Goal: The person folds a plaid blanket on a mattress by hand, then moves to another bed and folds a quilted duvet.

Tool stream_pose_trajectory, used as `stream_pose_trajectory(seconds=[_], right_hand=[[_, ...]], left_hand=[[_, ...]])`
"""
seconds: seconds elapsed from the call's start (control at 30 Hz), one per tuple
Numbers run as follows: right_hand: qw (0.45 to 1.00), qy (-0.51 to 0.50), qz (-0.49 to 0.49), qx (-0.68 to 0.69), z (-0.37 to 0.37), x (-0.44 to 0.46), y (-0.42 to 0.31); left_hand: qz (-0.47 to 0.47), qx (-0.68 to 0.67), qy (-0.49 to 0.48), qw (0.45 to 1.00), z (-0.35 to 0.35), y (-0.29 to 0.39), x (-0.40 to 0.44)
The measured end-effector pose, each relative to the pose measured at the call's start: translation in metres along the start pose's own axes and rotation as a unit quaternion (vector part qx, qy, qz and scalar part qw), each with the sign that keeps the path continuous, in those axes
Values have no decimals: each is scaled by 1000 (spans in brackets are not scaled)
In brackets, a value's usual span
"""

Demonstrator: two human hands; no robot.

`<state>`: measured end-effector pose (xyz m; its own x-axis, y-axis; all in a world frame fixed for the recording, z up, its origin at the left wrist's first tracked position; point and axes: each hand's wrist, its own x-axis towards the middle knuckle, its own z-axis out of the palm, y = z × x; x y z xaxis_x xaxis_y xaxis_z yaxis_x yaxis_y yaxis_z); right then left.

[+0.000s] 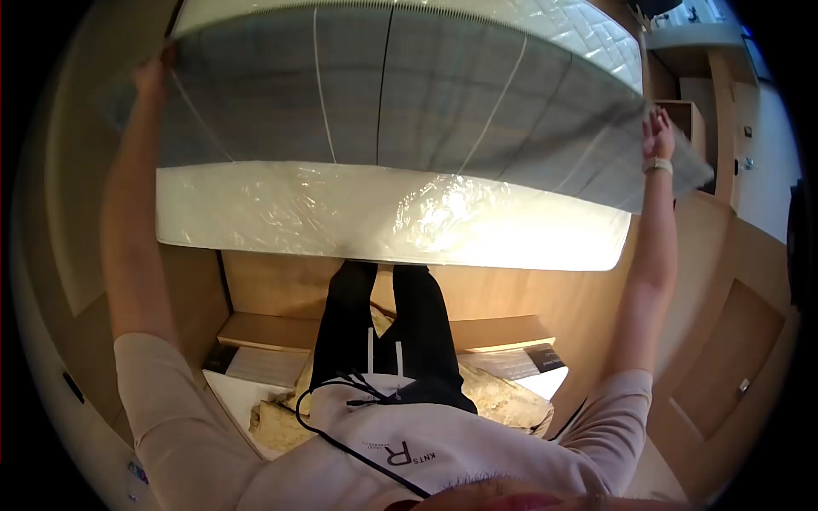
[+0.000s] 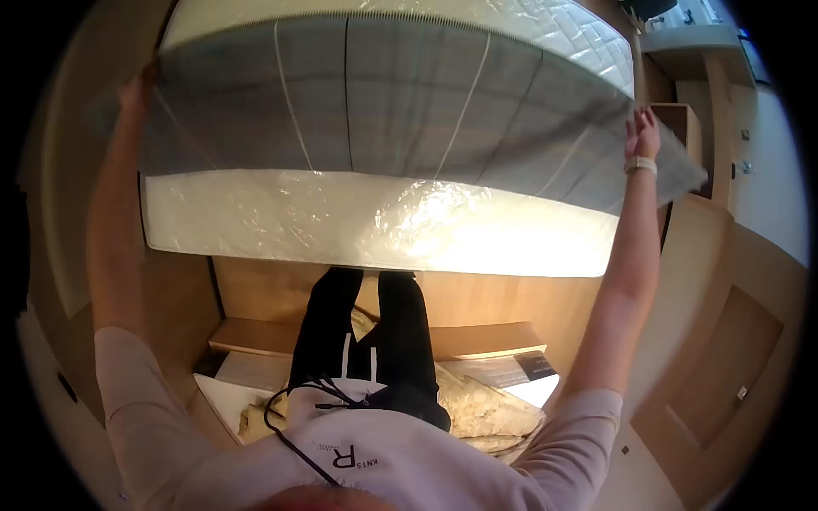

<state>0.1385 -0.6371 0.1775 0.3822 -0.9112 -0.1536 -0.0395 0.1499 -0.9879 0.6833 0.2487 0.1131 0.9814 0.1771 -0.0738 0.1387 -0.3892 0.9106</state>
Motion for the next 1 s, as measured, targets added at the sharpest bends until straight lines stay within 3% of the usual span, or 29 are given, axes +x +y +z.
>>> stream_pose_trajectory(seconds=[0.07, 0.13, 0.17, 0.27, 0.37, 0.4, 0.47, 0.63, 0.7, 0.8, 0.87, 0.97, 1.0], right_hand=[[998, -50, -12, -42, 17, -2, 3], [983, -127, -25, -133, 11, -7, 28], [987, -94, 59, -112, 19, -28, 40], [955, -160, 168, -182, -16, -60, 127], [926, -145, 298, -181, -51, -124, 212], [905, -135, 337, -221, -60, -146, 239], [883, -110, 397, -226, -76, -191, 283], [870, -94, 452, -172, -57, -251, 336], [898, -25, 439, -16, -37, -253, 350], [898, 2, 430, 96, -1, -238, 367], [894, 28, 398, 203, 26, -227, 372], [915, 29, 356, 185, 33, -216, 391], [923, 79, 338, 164, 37, -218, 395]], left_hand=[[53, -192, -92, 976, 12, -4, 3], [42, -244, -108, 963, 6, -34, -11], [21, -238, -102, 966, -2, -59, -21], [-135, -105, -75, 982, -29, -168, -64], [-306, -22, -102, 946, -44, -273, -124], [-402, 14, -95, 911, -32, -270, -159], [-450, -66, -70, 888, -18, -271, -206], [-452, -242, -56, 857, 52, -308, -247], [-430, -279, -69, 856, 74, -328, -241], [-373, -307, -50, 874, 104, -346, -227], [-379, -377, 51, 843, 114, -333, -232], [-325, -370, -7, 870, 120, -323, -240], [-323, -371, -8, 871, 122, -319, -241]])
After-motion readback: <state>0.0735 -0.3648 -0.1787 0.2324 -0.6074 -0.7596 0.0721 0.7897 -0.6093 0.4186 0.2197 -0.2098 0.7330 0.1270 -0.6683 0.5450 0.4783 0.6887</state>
